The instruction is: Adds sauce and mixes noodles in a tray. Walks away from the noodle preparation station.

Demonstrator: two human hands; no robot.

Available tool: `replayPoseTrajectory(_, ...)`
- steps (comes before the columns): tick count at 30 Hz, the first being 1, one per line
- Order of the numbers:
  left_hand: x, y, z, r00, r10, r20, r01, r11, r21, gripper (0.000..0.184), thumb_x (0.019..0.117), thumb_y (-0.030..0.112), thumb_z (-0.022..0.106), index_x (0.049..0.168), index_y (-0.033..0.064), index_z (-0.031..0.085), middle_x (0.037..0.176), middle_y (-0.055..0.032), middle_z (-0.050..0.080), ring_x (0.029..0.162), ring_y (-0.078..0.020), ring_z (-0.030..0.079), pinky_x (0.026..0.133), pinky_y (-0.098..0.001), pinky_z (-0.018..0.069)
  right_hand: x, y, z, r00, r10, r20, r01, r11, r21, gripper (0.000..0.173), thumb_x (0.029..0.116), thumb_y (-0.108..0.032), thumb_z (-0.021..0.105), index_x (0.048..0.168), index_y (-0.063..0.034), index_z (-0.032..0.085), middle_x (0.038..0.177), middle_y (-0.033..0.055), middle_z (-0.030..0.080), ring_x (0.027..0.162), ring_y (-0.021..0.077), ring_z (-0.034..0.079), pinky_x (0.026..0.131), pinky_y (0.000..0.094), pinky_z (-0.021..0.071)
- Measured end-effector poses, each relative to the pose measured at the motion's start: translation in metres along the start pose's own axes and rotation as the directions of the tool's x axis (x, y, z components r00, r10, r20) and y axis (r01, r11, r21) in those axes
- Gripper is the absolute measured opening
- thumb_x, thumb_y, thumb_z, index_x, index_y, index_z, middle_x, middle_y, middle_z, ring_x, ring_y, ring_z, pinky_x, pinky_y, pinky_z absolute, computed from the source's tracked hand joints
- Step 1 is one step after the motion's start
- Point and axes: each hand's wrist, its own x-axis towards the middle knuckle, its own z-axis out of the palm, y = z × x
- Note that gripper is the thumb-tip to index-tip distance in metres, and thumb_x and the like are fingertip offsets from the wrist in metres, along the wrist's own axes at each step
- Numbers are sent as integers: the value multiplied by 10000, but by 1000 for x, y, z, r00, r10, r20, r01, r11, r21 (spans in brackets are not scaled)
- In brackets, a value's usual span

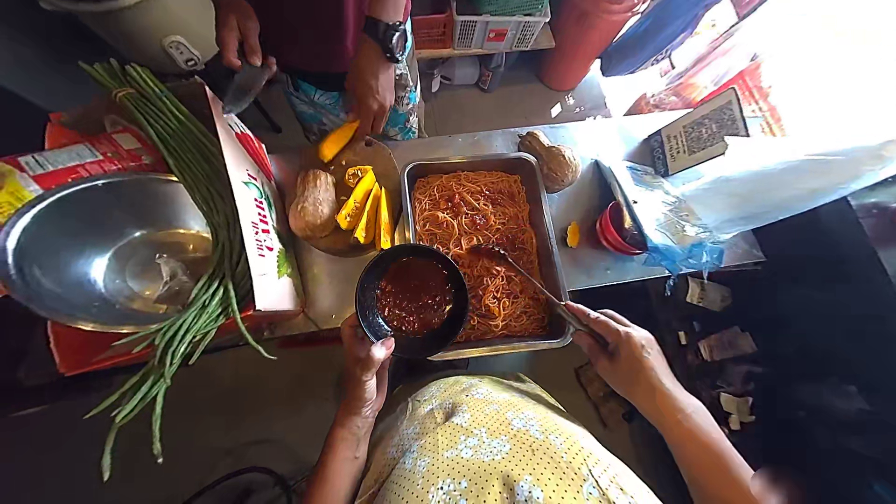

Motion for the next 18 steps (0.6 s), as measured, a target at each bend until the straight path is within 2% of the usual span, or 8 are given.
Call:
replayPoseTrajectory(2,-1,1,-2,1000,5,-2,-5,1000,10,1011,631,291,938,1391,105,299,1192,-111,619,1081,-221,671,896,-417,597,15,-6,8,999,-50,-15,50,999,17,394,983,-199,597,1368,-177,678,1124,118,722,901,269,715,754,495,601)
replayPoseTrajectory(5,-4,3,-5,1000,10,2,-10,1000,12,1000,648,288,933,1398,94,301,1238,-121,602,1106,-221,660,904,-409,593,43,-16,10,997,-60,-38,60,998,-3,386,996,-178,602,1375,-170,673,1151,142,719,942,304,719,790,528,594)
replayPoseTrajectory(8,-6,5,-5,1000,5,7,-5,1000,8,997,646,301,937,1395,97,311,1236,-126,604,1101,-228,665,898,-407,598,62,-20,13,999,-43,16,45,996,-71,400,1003,-153,609,1398,-196,657,1165,152,719,960,341,721,812,563,581)
replayPoseTrajectory(10,-6,5,-3,1000,5,4,-5,1000,2,983,646,302,941,1380,99,319,1223,-123,612,1092,-224,670,888,-400,603,65,-22,10,996,-94,-3,93,991,-98,397,989,-155,618,1375,-224,677,1124,137,723,923,331,722,771,556,583)
replayPoseTrajectory(13,-7,3,-4,1000,-4,-14,4,1000,-13,1010,637,289,939,1399,97,305,1231,-125,610,1087,-228,673,877,-404,607,62,-27,2,982,-153,-108,140,983,-116,382,978,-172,623,1350,-218,695,1090,134,722,894,325,717,720,540,582)
replayPoseTrajectory(15,-7,2,-4,1000,-7,-19,7,1000,-15,1027,634,286,940,1410,95,293,1240,-128,604,1093,-229,670,877,-405,606,67,-31,3,984,-114,-137,95,986,-137,389,979,-154,632,1362,-190,686,1110,159,721,913,361,718,728,566,575)
replayPoseTrajectory(18,-7,2,-1,999,-8,-34,8,1000,-2,1015,618,289,941,1382,91,301,1221,-127,607,1084,-220,669,871,-396,606,86,-37,21,998,4,-63,-12,993,-121,415,994,-130,630,1408,-161,643,1162,207,696,977,417,700,790,621,555)
